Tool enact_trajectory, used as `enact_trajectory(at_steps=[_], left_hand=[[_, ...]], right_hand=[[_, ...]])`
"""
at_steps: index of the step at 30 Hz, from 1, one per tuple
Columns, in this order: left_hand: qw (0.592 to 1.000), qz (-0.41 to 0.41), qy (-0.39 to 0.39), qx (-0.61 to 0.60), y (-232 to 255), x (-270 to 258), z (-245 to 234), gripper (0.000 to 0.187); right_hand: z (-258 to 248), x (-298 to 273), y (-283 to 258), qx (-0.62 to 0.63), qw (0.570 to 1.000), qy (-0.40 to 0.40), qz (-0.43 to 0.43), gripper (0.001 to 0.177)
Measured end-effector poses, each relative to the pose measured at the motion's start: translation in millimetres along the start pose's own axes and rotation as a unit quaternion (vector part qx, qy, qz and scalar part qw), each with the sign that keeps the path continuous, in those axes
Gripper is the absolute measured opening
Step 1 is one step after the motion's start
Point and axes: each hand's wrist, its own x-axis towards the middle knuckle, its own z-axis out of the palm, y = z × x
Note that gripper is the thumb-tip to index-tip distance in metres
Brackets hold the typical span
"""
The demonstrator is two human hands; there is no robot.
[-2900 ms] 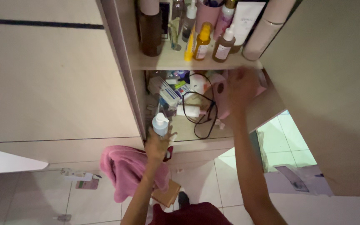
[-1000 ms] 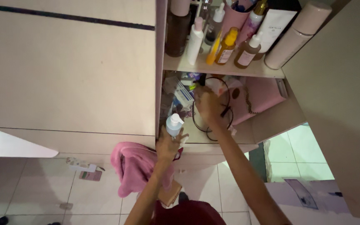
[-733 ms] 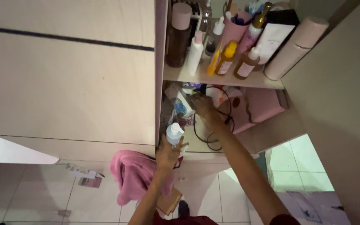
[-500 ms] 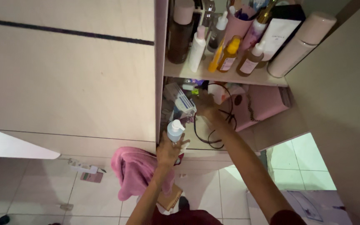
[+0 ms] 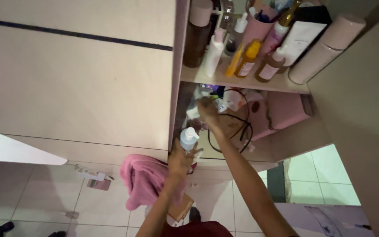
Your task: The person wipes a small palette with a cloth, places makeup items into a large black organizer bag, and then puts the bag and other accessories into a closet.
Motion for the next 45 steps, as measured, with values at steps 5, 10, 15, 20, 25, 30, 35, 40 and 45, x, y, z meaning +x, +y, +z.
enact_trajectory(at_steps=[5, 10, 15, 20, 25, 30, 35, 40, 45], left_hand=[[1.0, -0.003, -0.007, 0.006, -4.0, -1.8, 2.2, 0.082], [1.0, 0.008, 0.021, -0.019, -4.6, -0.6, 7.0, 0.084], [0.999, 0.036, 0.017, -0.017, -18.1, 2.0, 14.6, 0.079], [0.996, 0.079, 0.035, -0.015, -21.9, 1.2, 15.3, 0.08], [1.0, 0.005, -0.021, 0.007, -9.4, 1.1, 7.5, 0.078], [0.999, 0.029, 0.009, 0.014, -3.4, -0.7, 2.8, 0.082], [0.999, -0.017, -0.032, 0.006, 2.0, -1.9, -2.7, 0.084], [0.998, 0.054, 0.033, -0.013, -11.4, -0.6, 10.3, 0.086], [0.999, 0.048, 0.024, 0.001, -8.8, 0.4, 6.8, 0.081]], right_hand=[[-9.0, 24.4, -6.7, 0.013, 0.987, 0.127, -0.096, 0.079], [-23.9, 39.1, 7.6, -0.101, 0.99, 0.0, -0.095, 0.055], [-24.2, 26.3, 53.9, -0.394, 0.871, 0.094, -0.277, 0.024], [-30.1, 25.6, 66.8, -0.434, 0.812, 0.143, -0.362, 0.031], [-58.9, 25.7, 69.8, -0.356, 0.826, 0.117, -0.42, 0.046], [-89.2, -4.1, 41.6, -0.23, 0.929, 0.063, -0.284, 0.062], [-58.6, 3.0, 23.3, 0.025, 0.908, 0.351, -0.23, 0.072], [-15.4, 36.0, 6.0, 0.487, 0.839, 0.214, -0.115, 0.085], [-4.0, 46.5, 14.3, -0.141, 0.959, 0.091, -0.228, 0.095]])
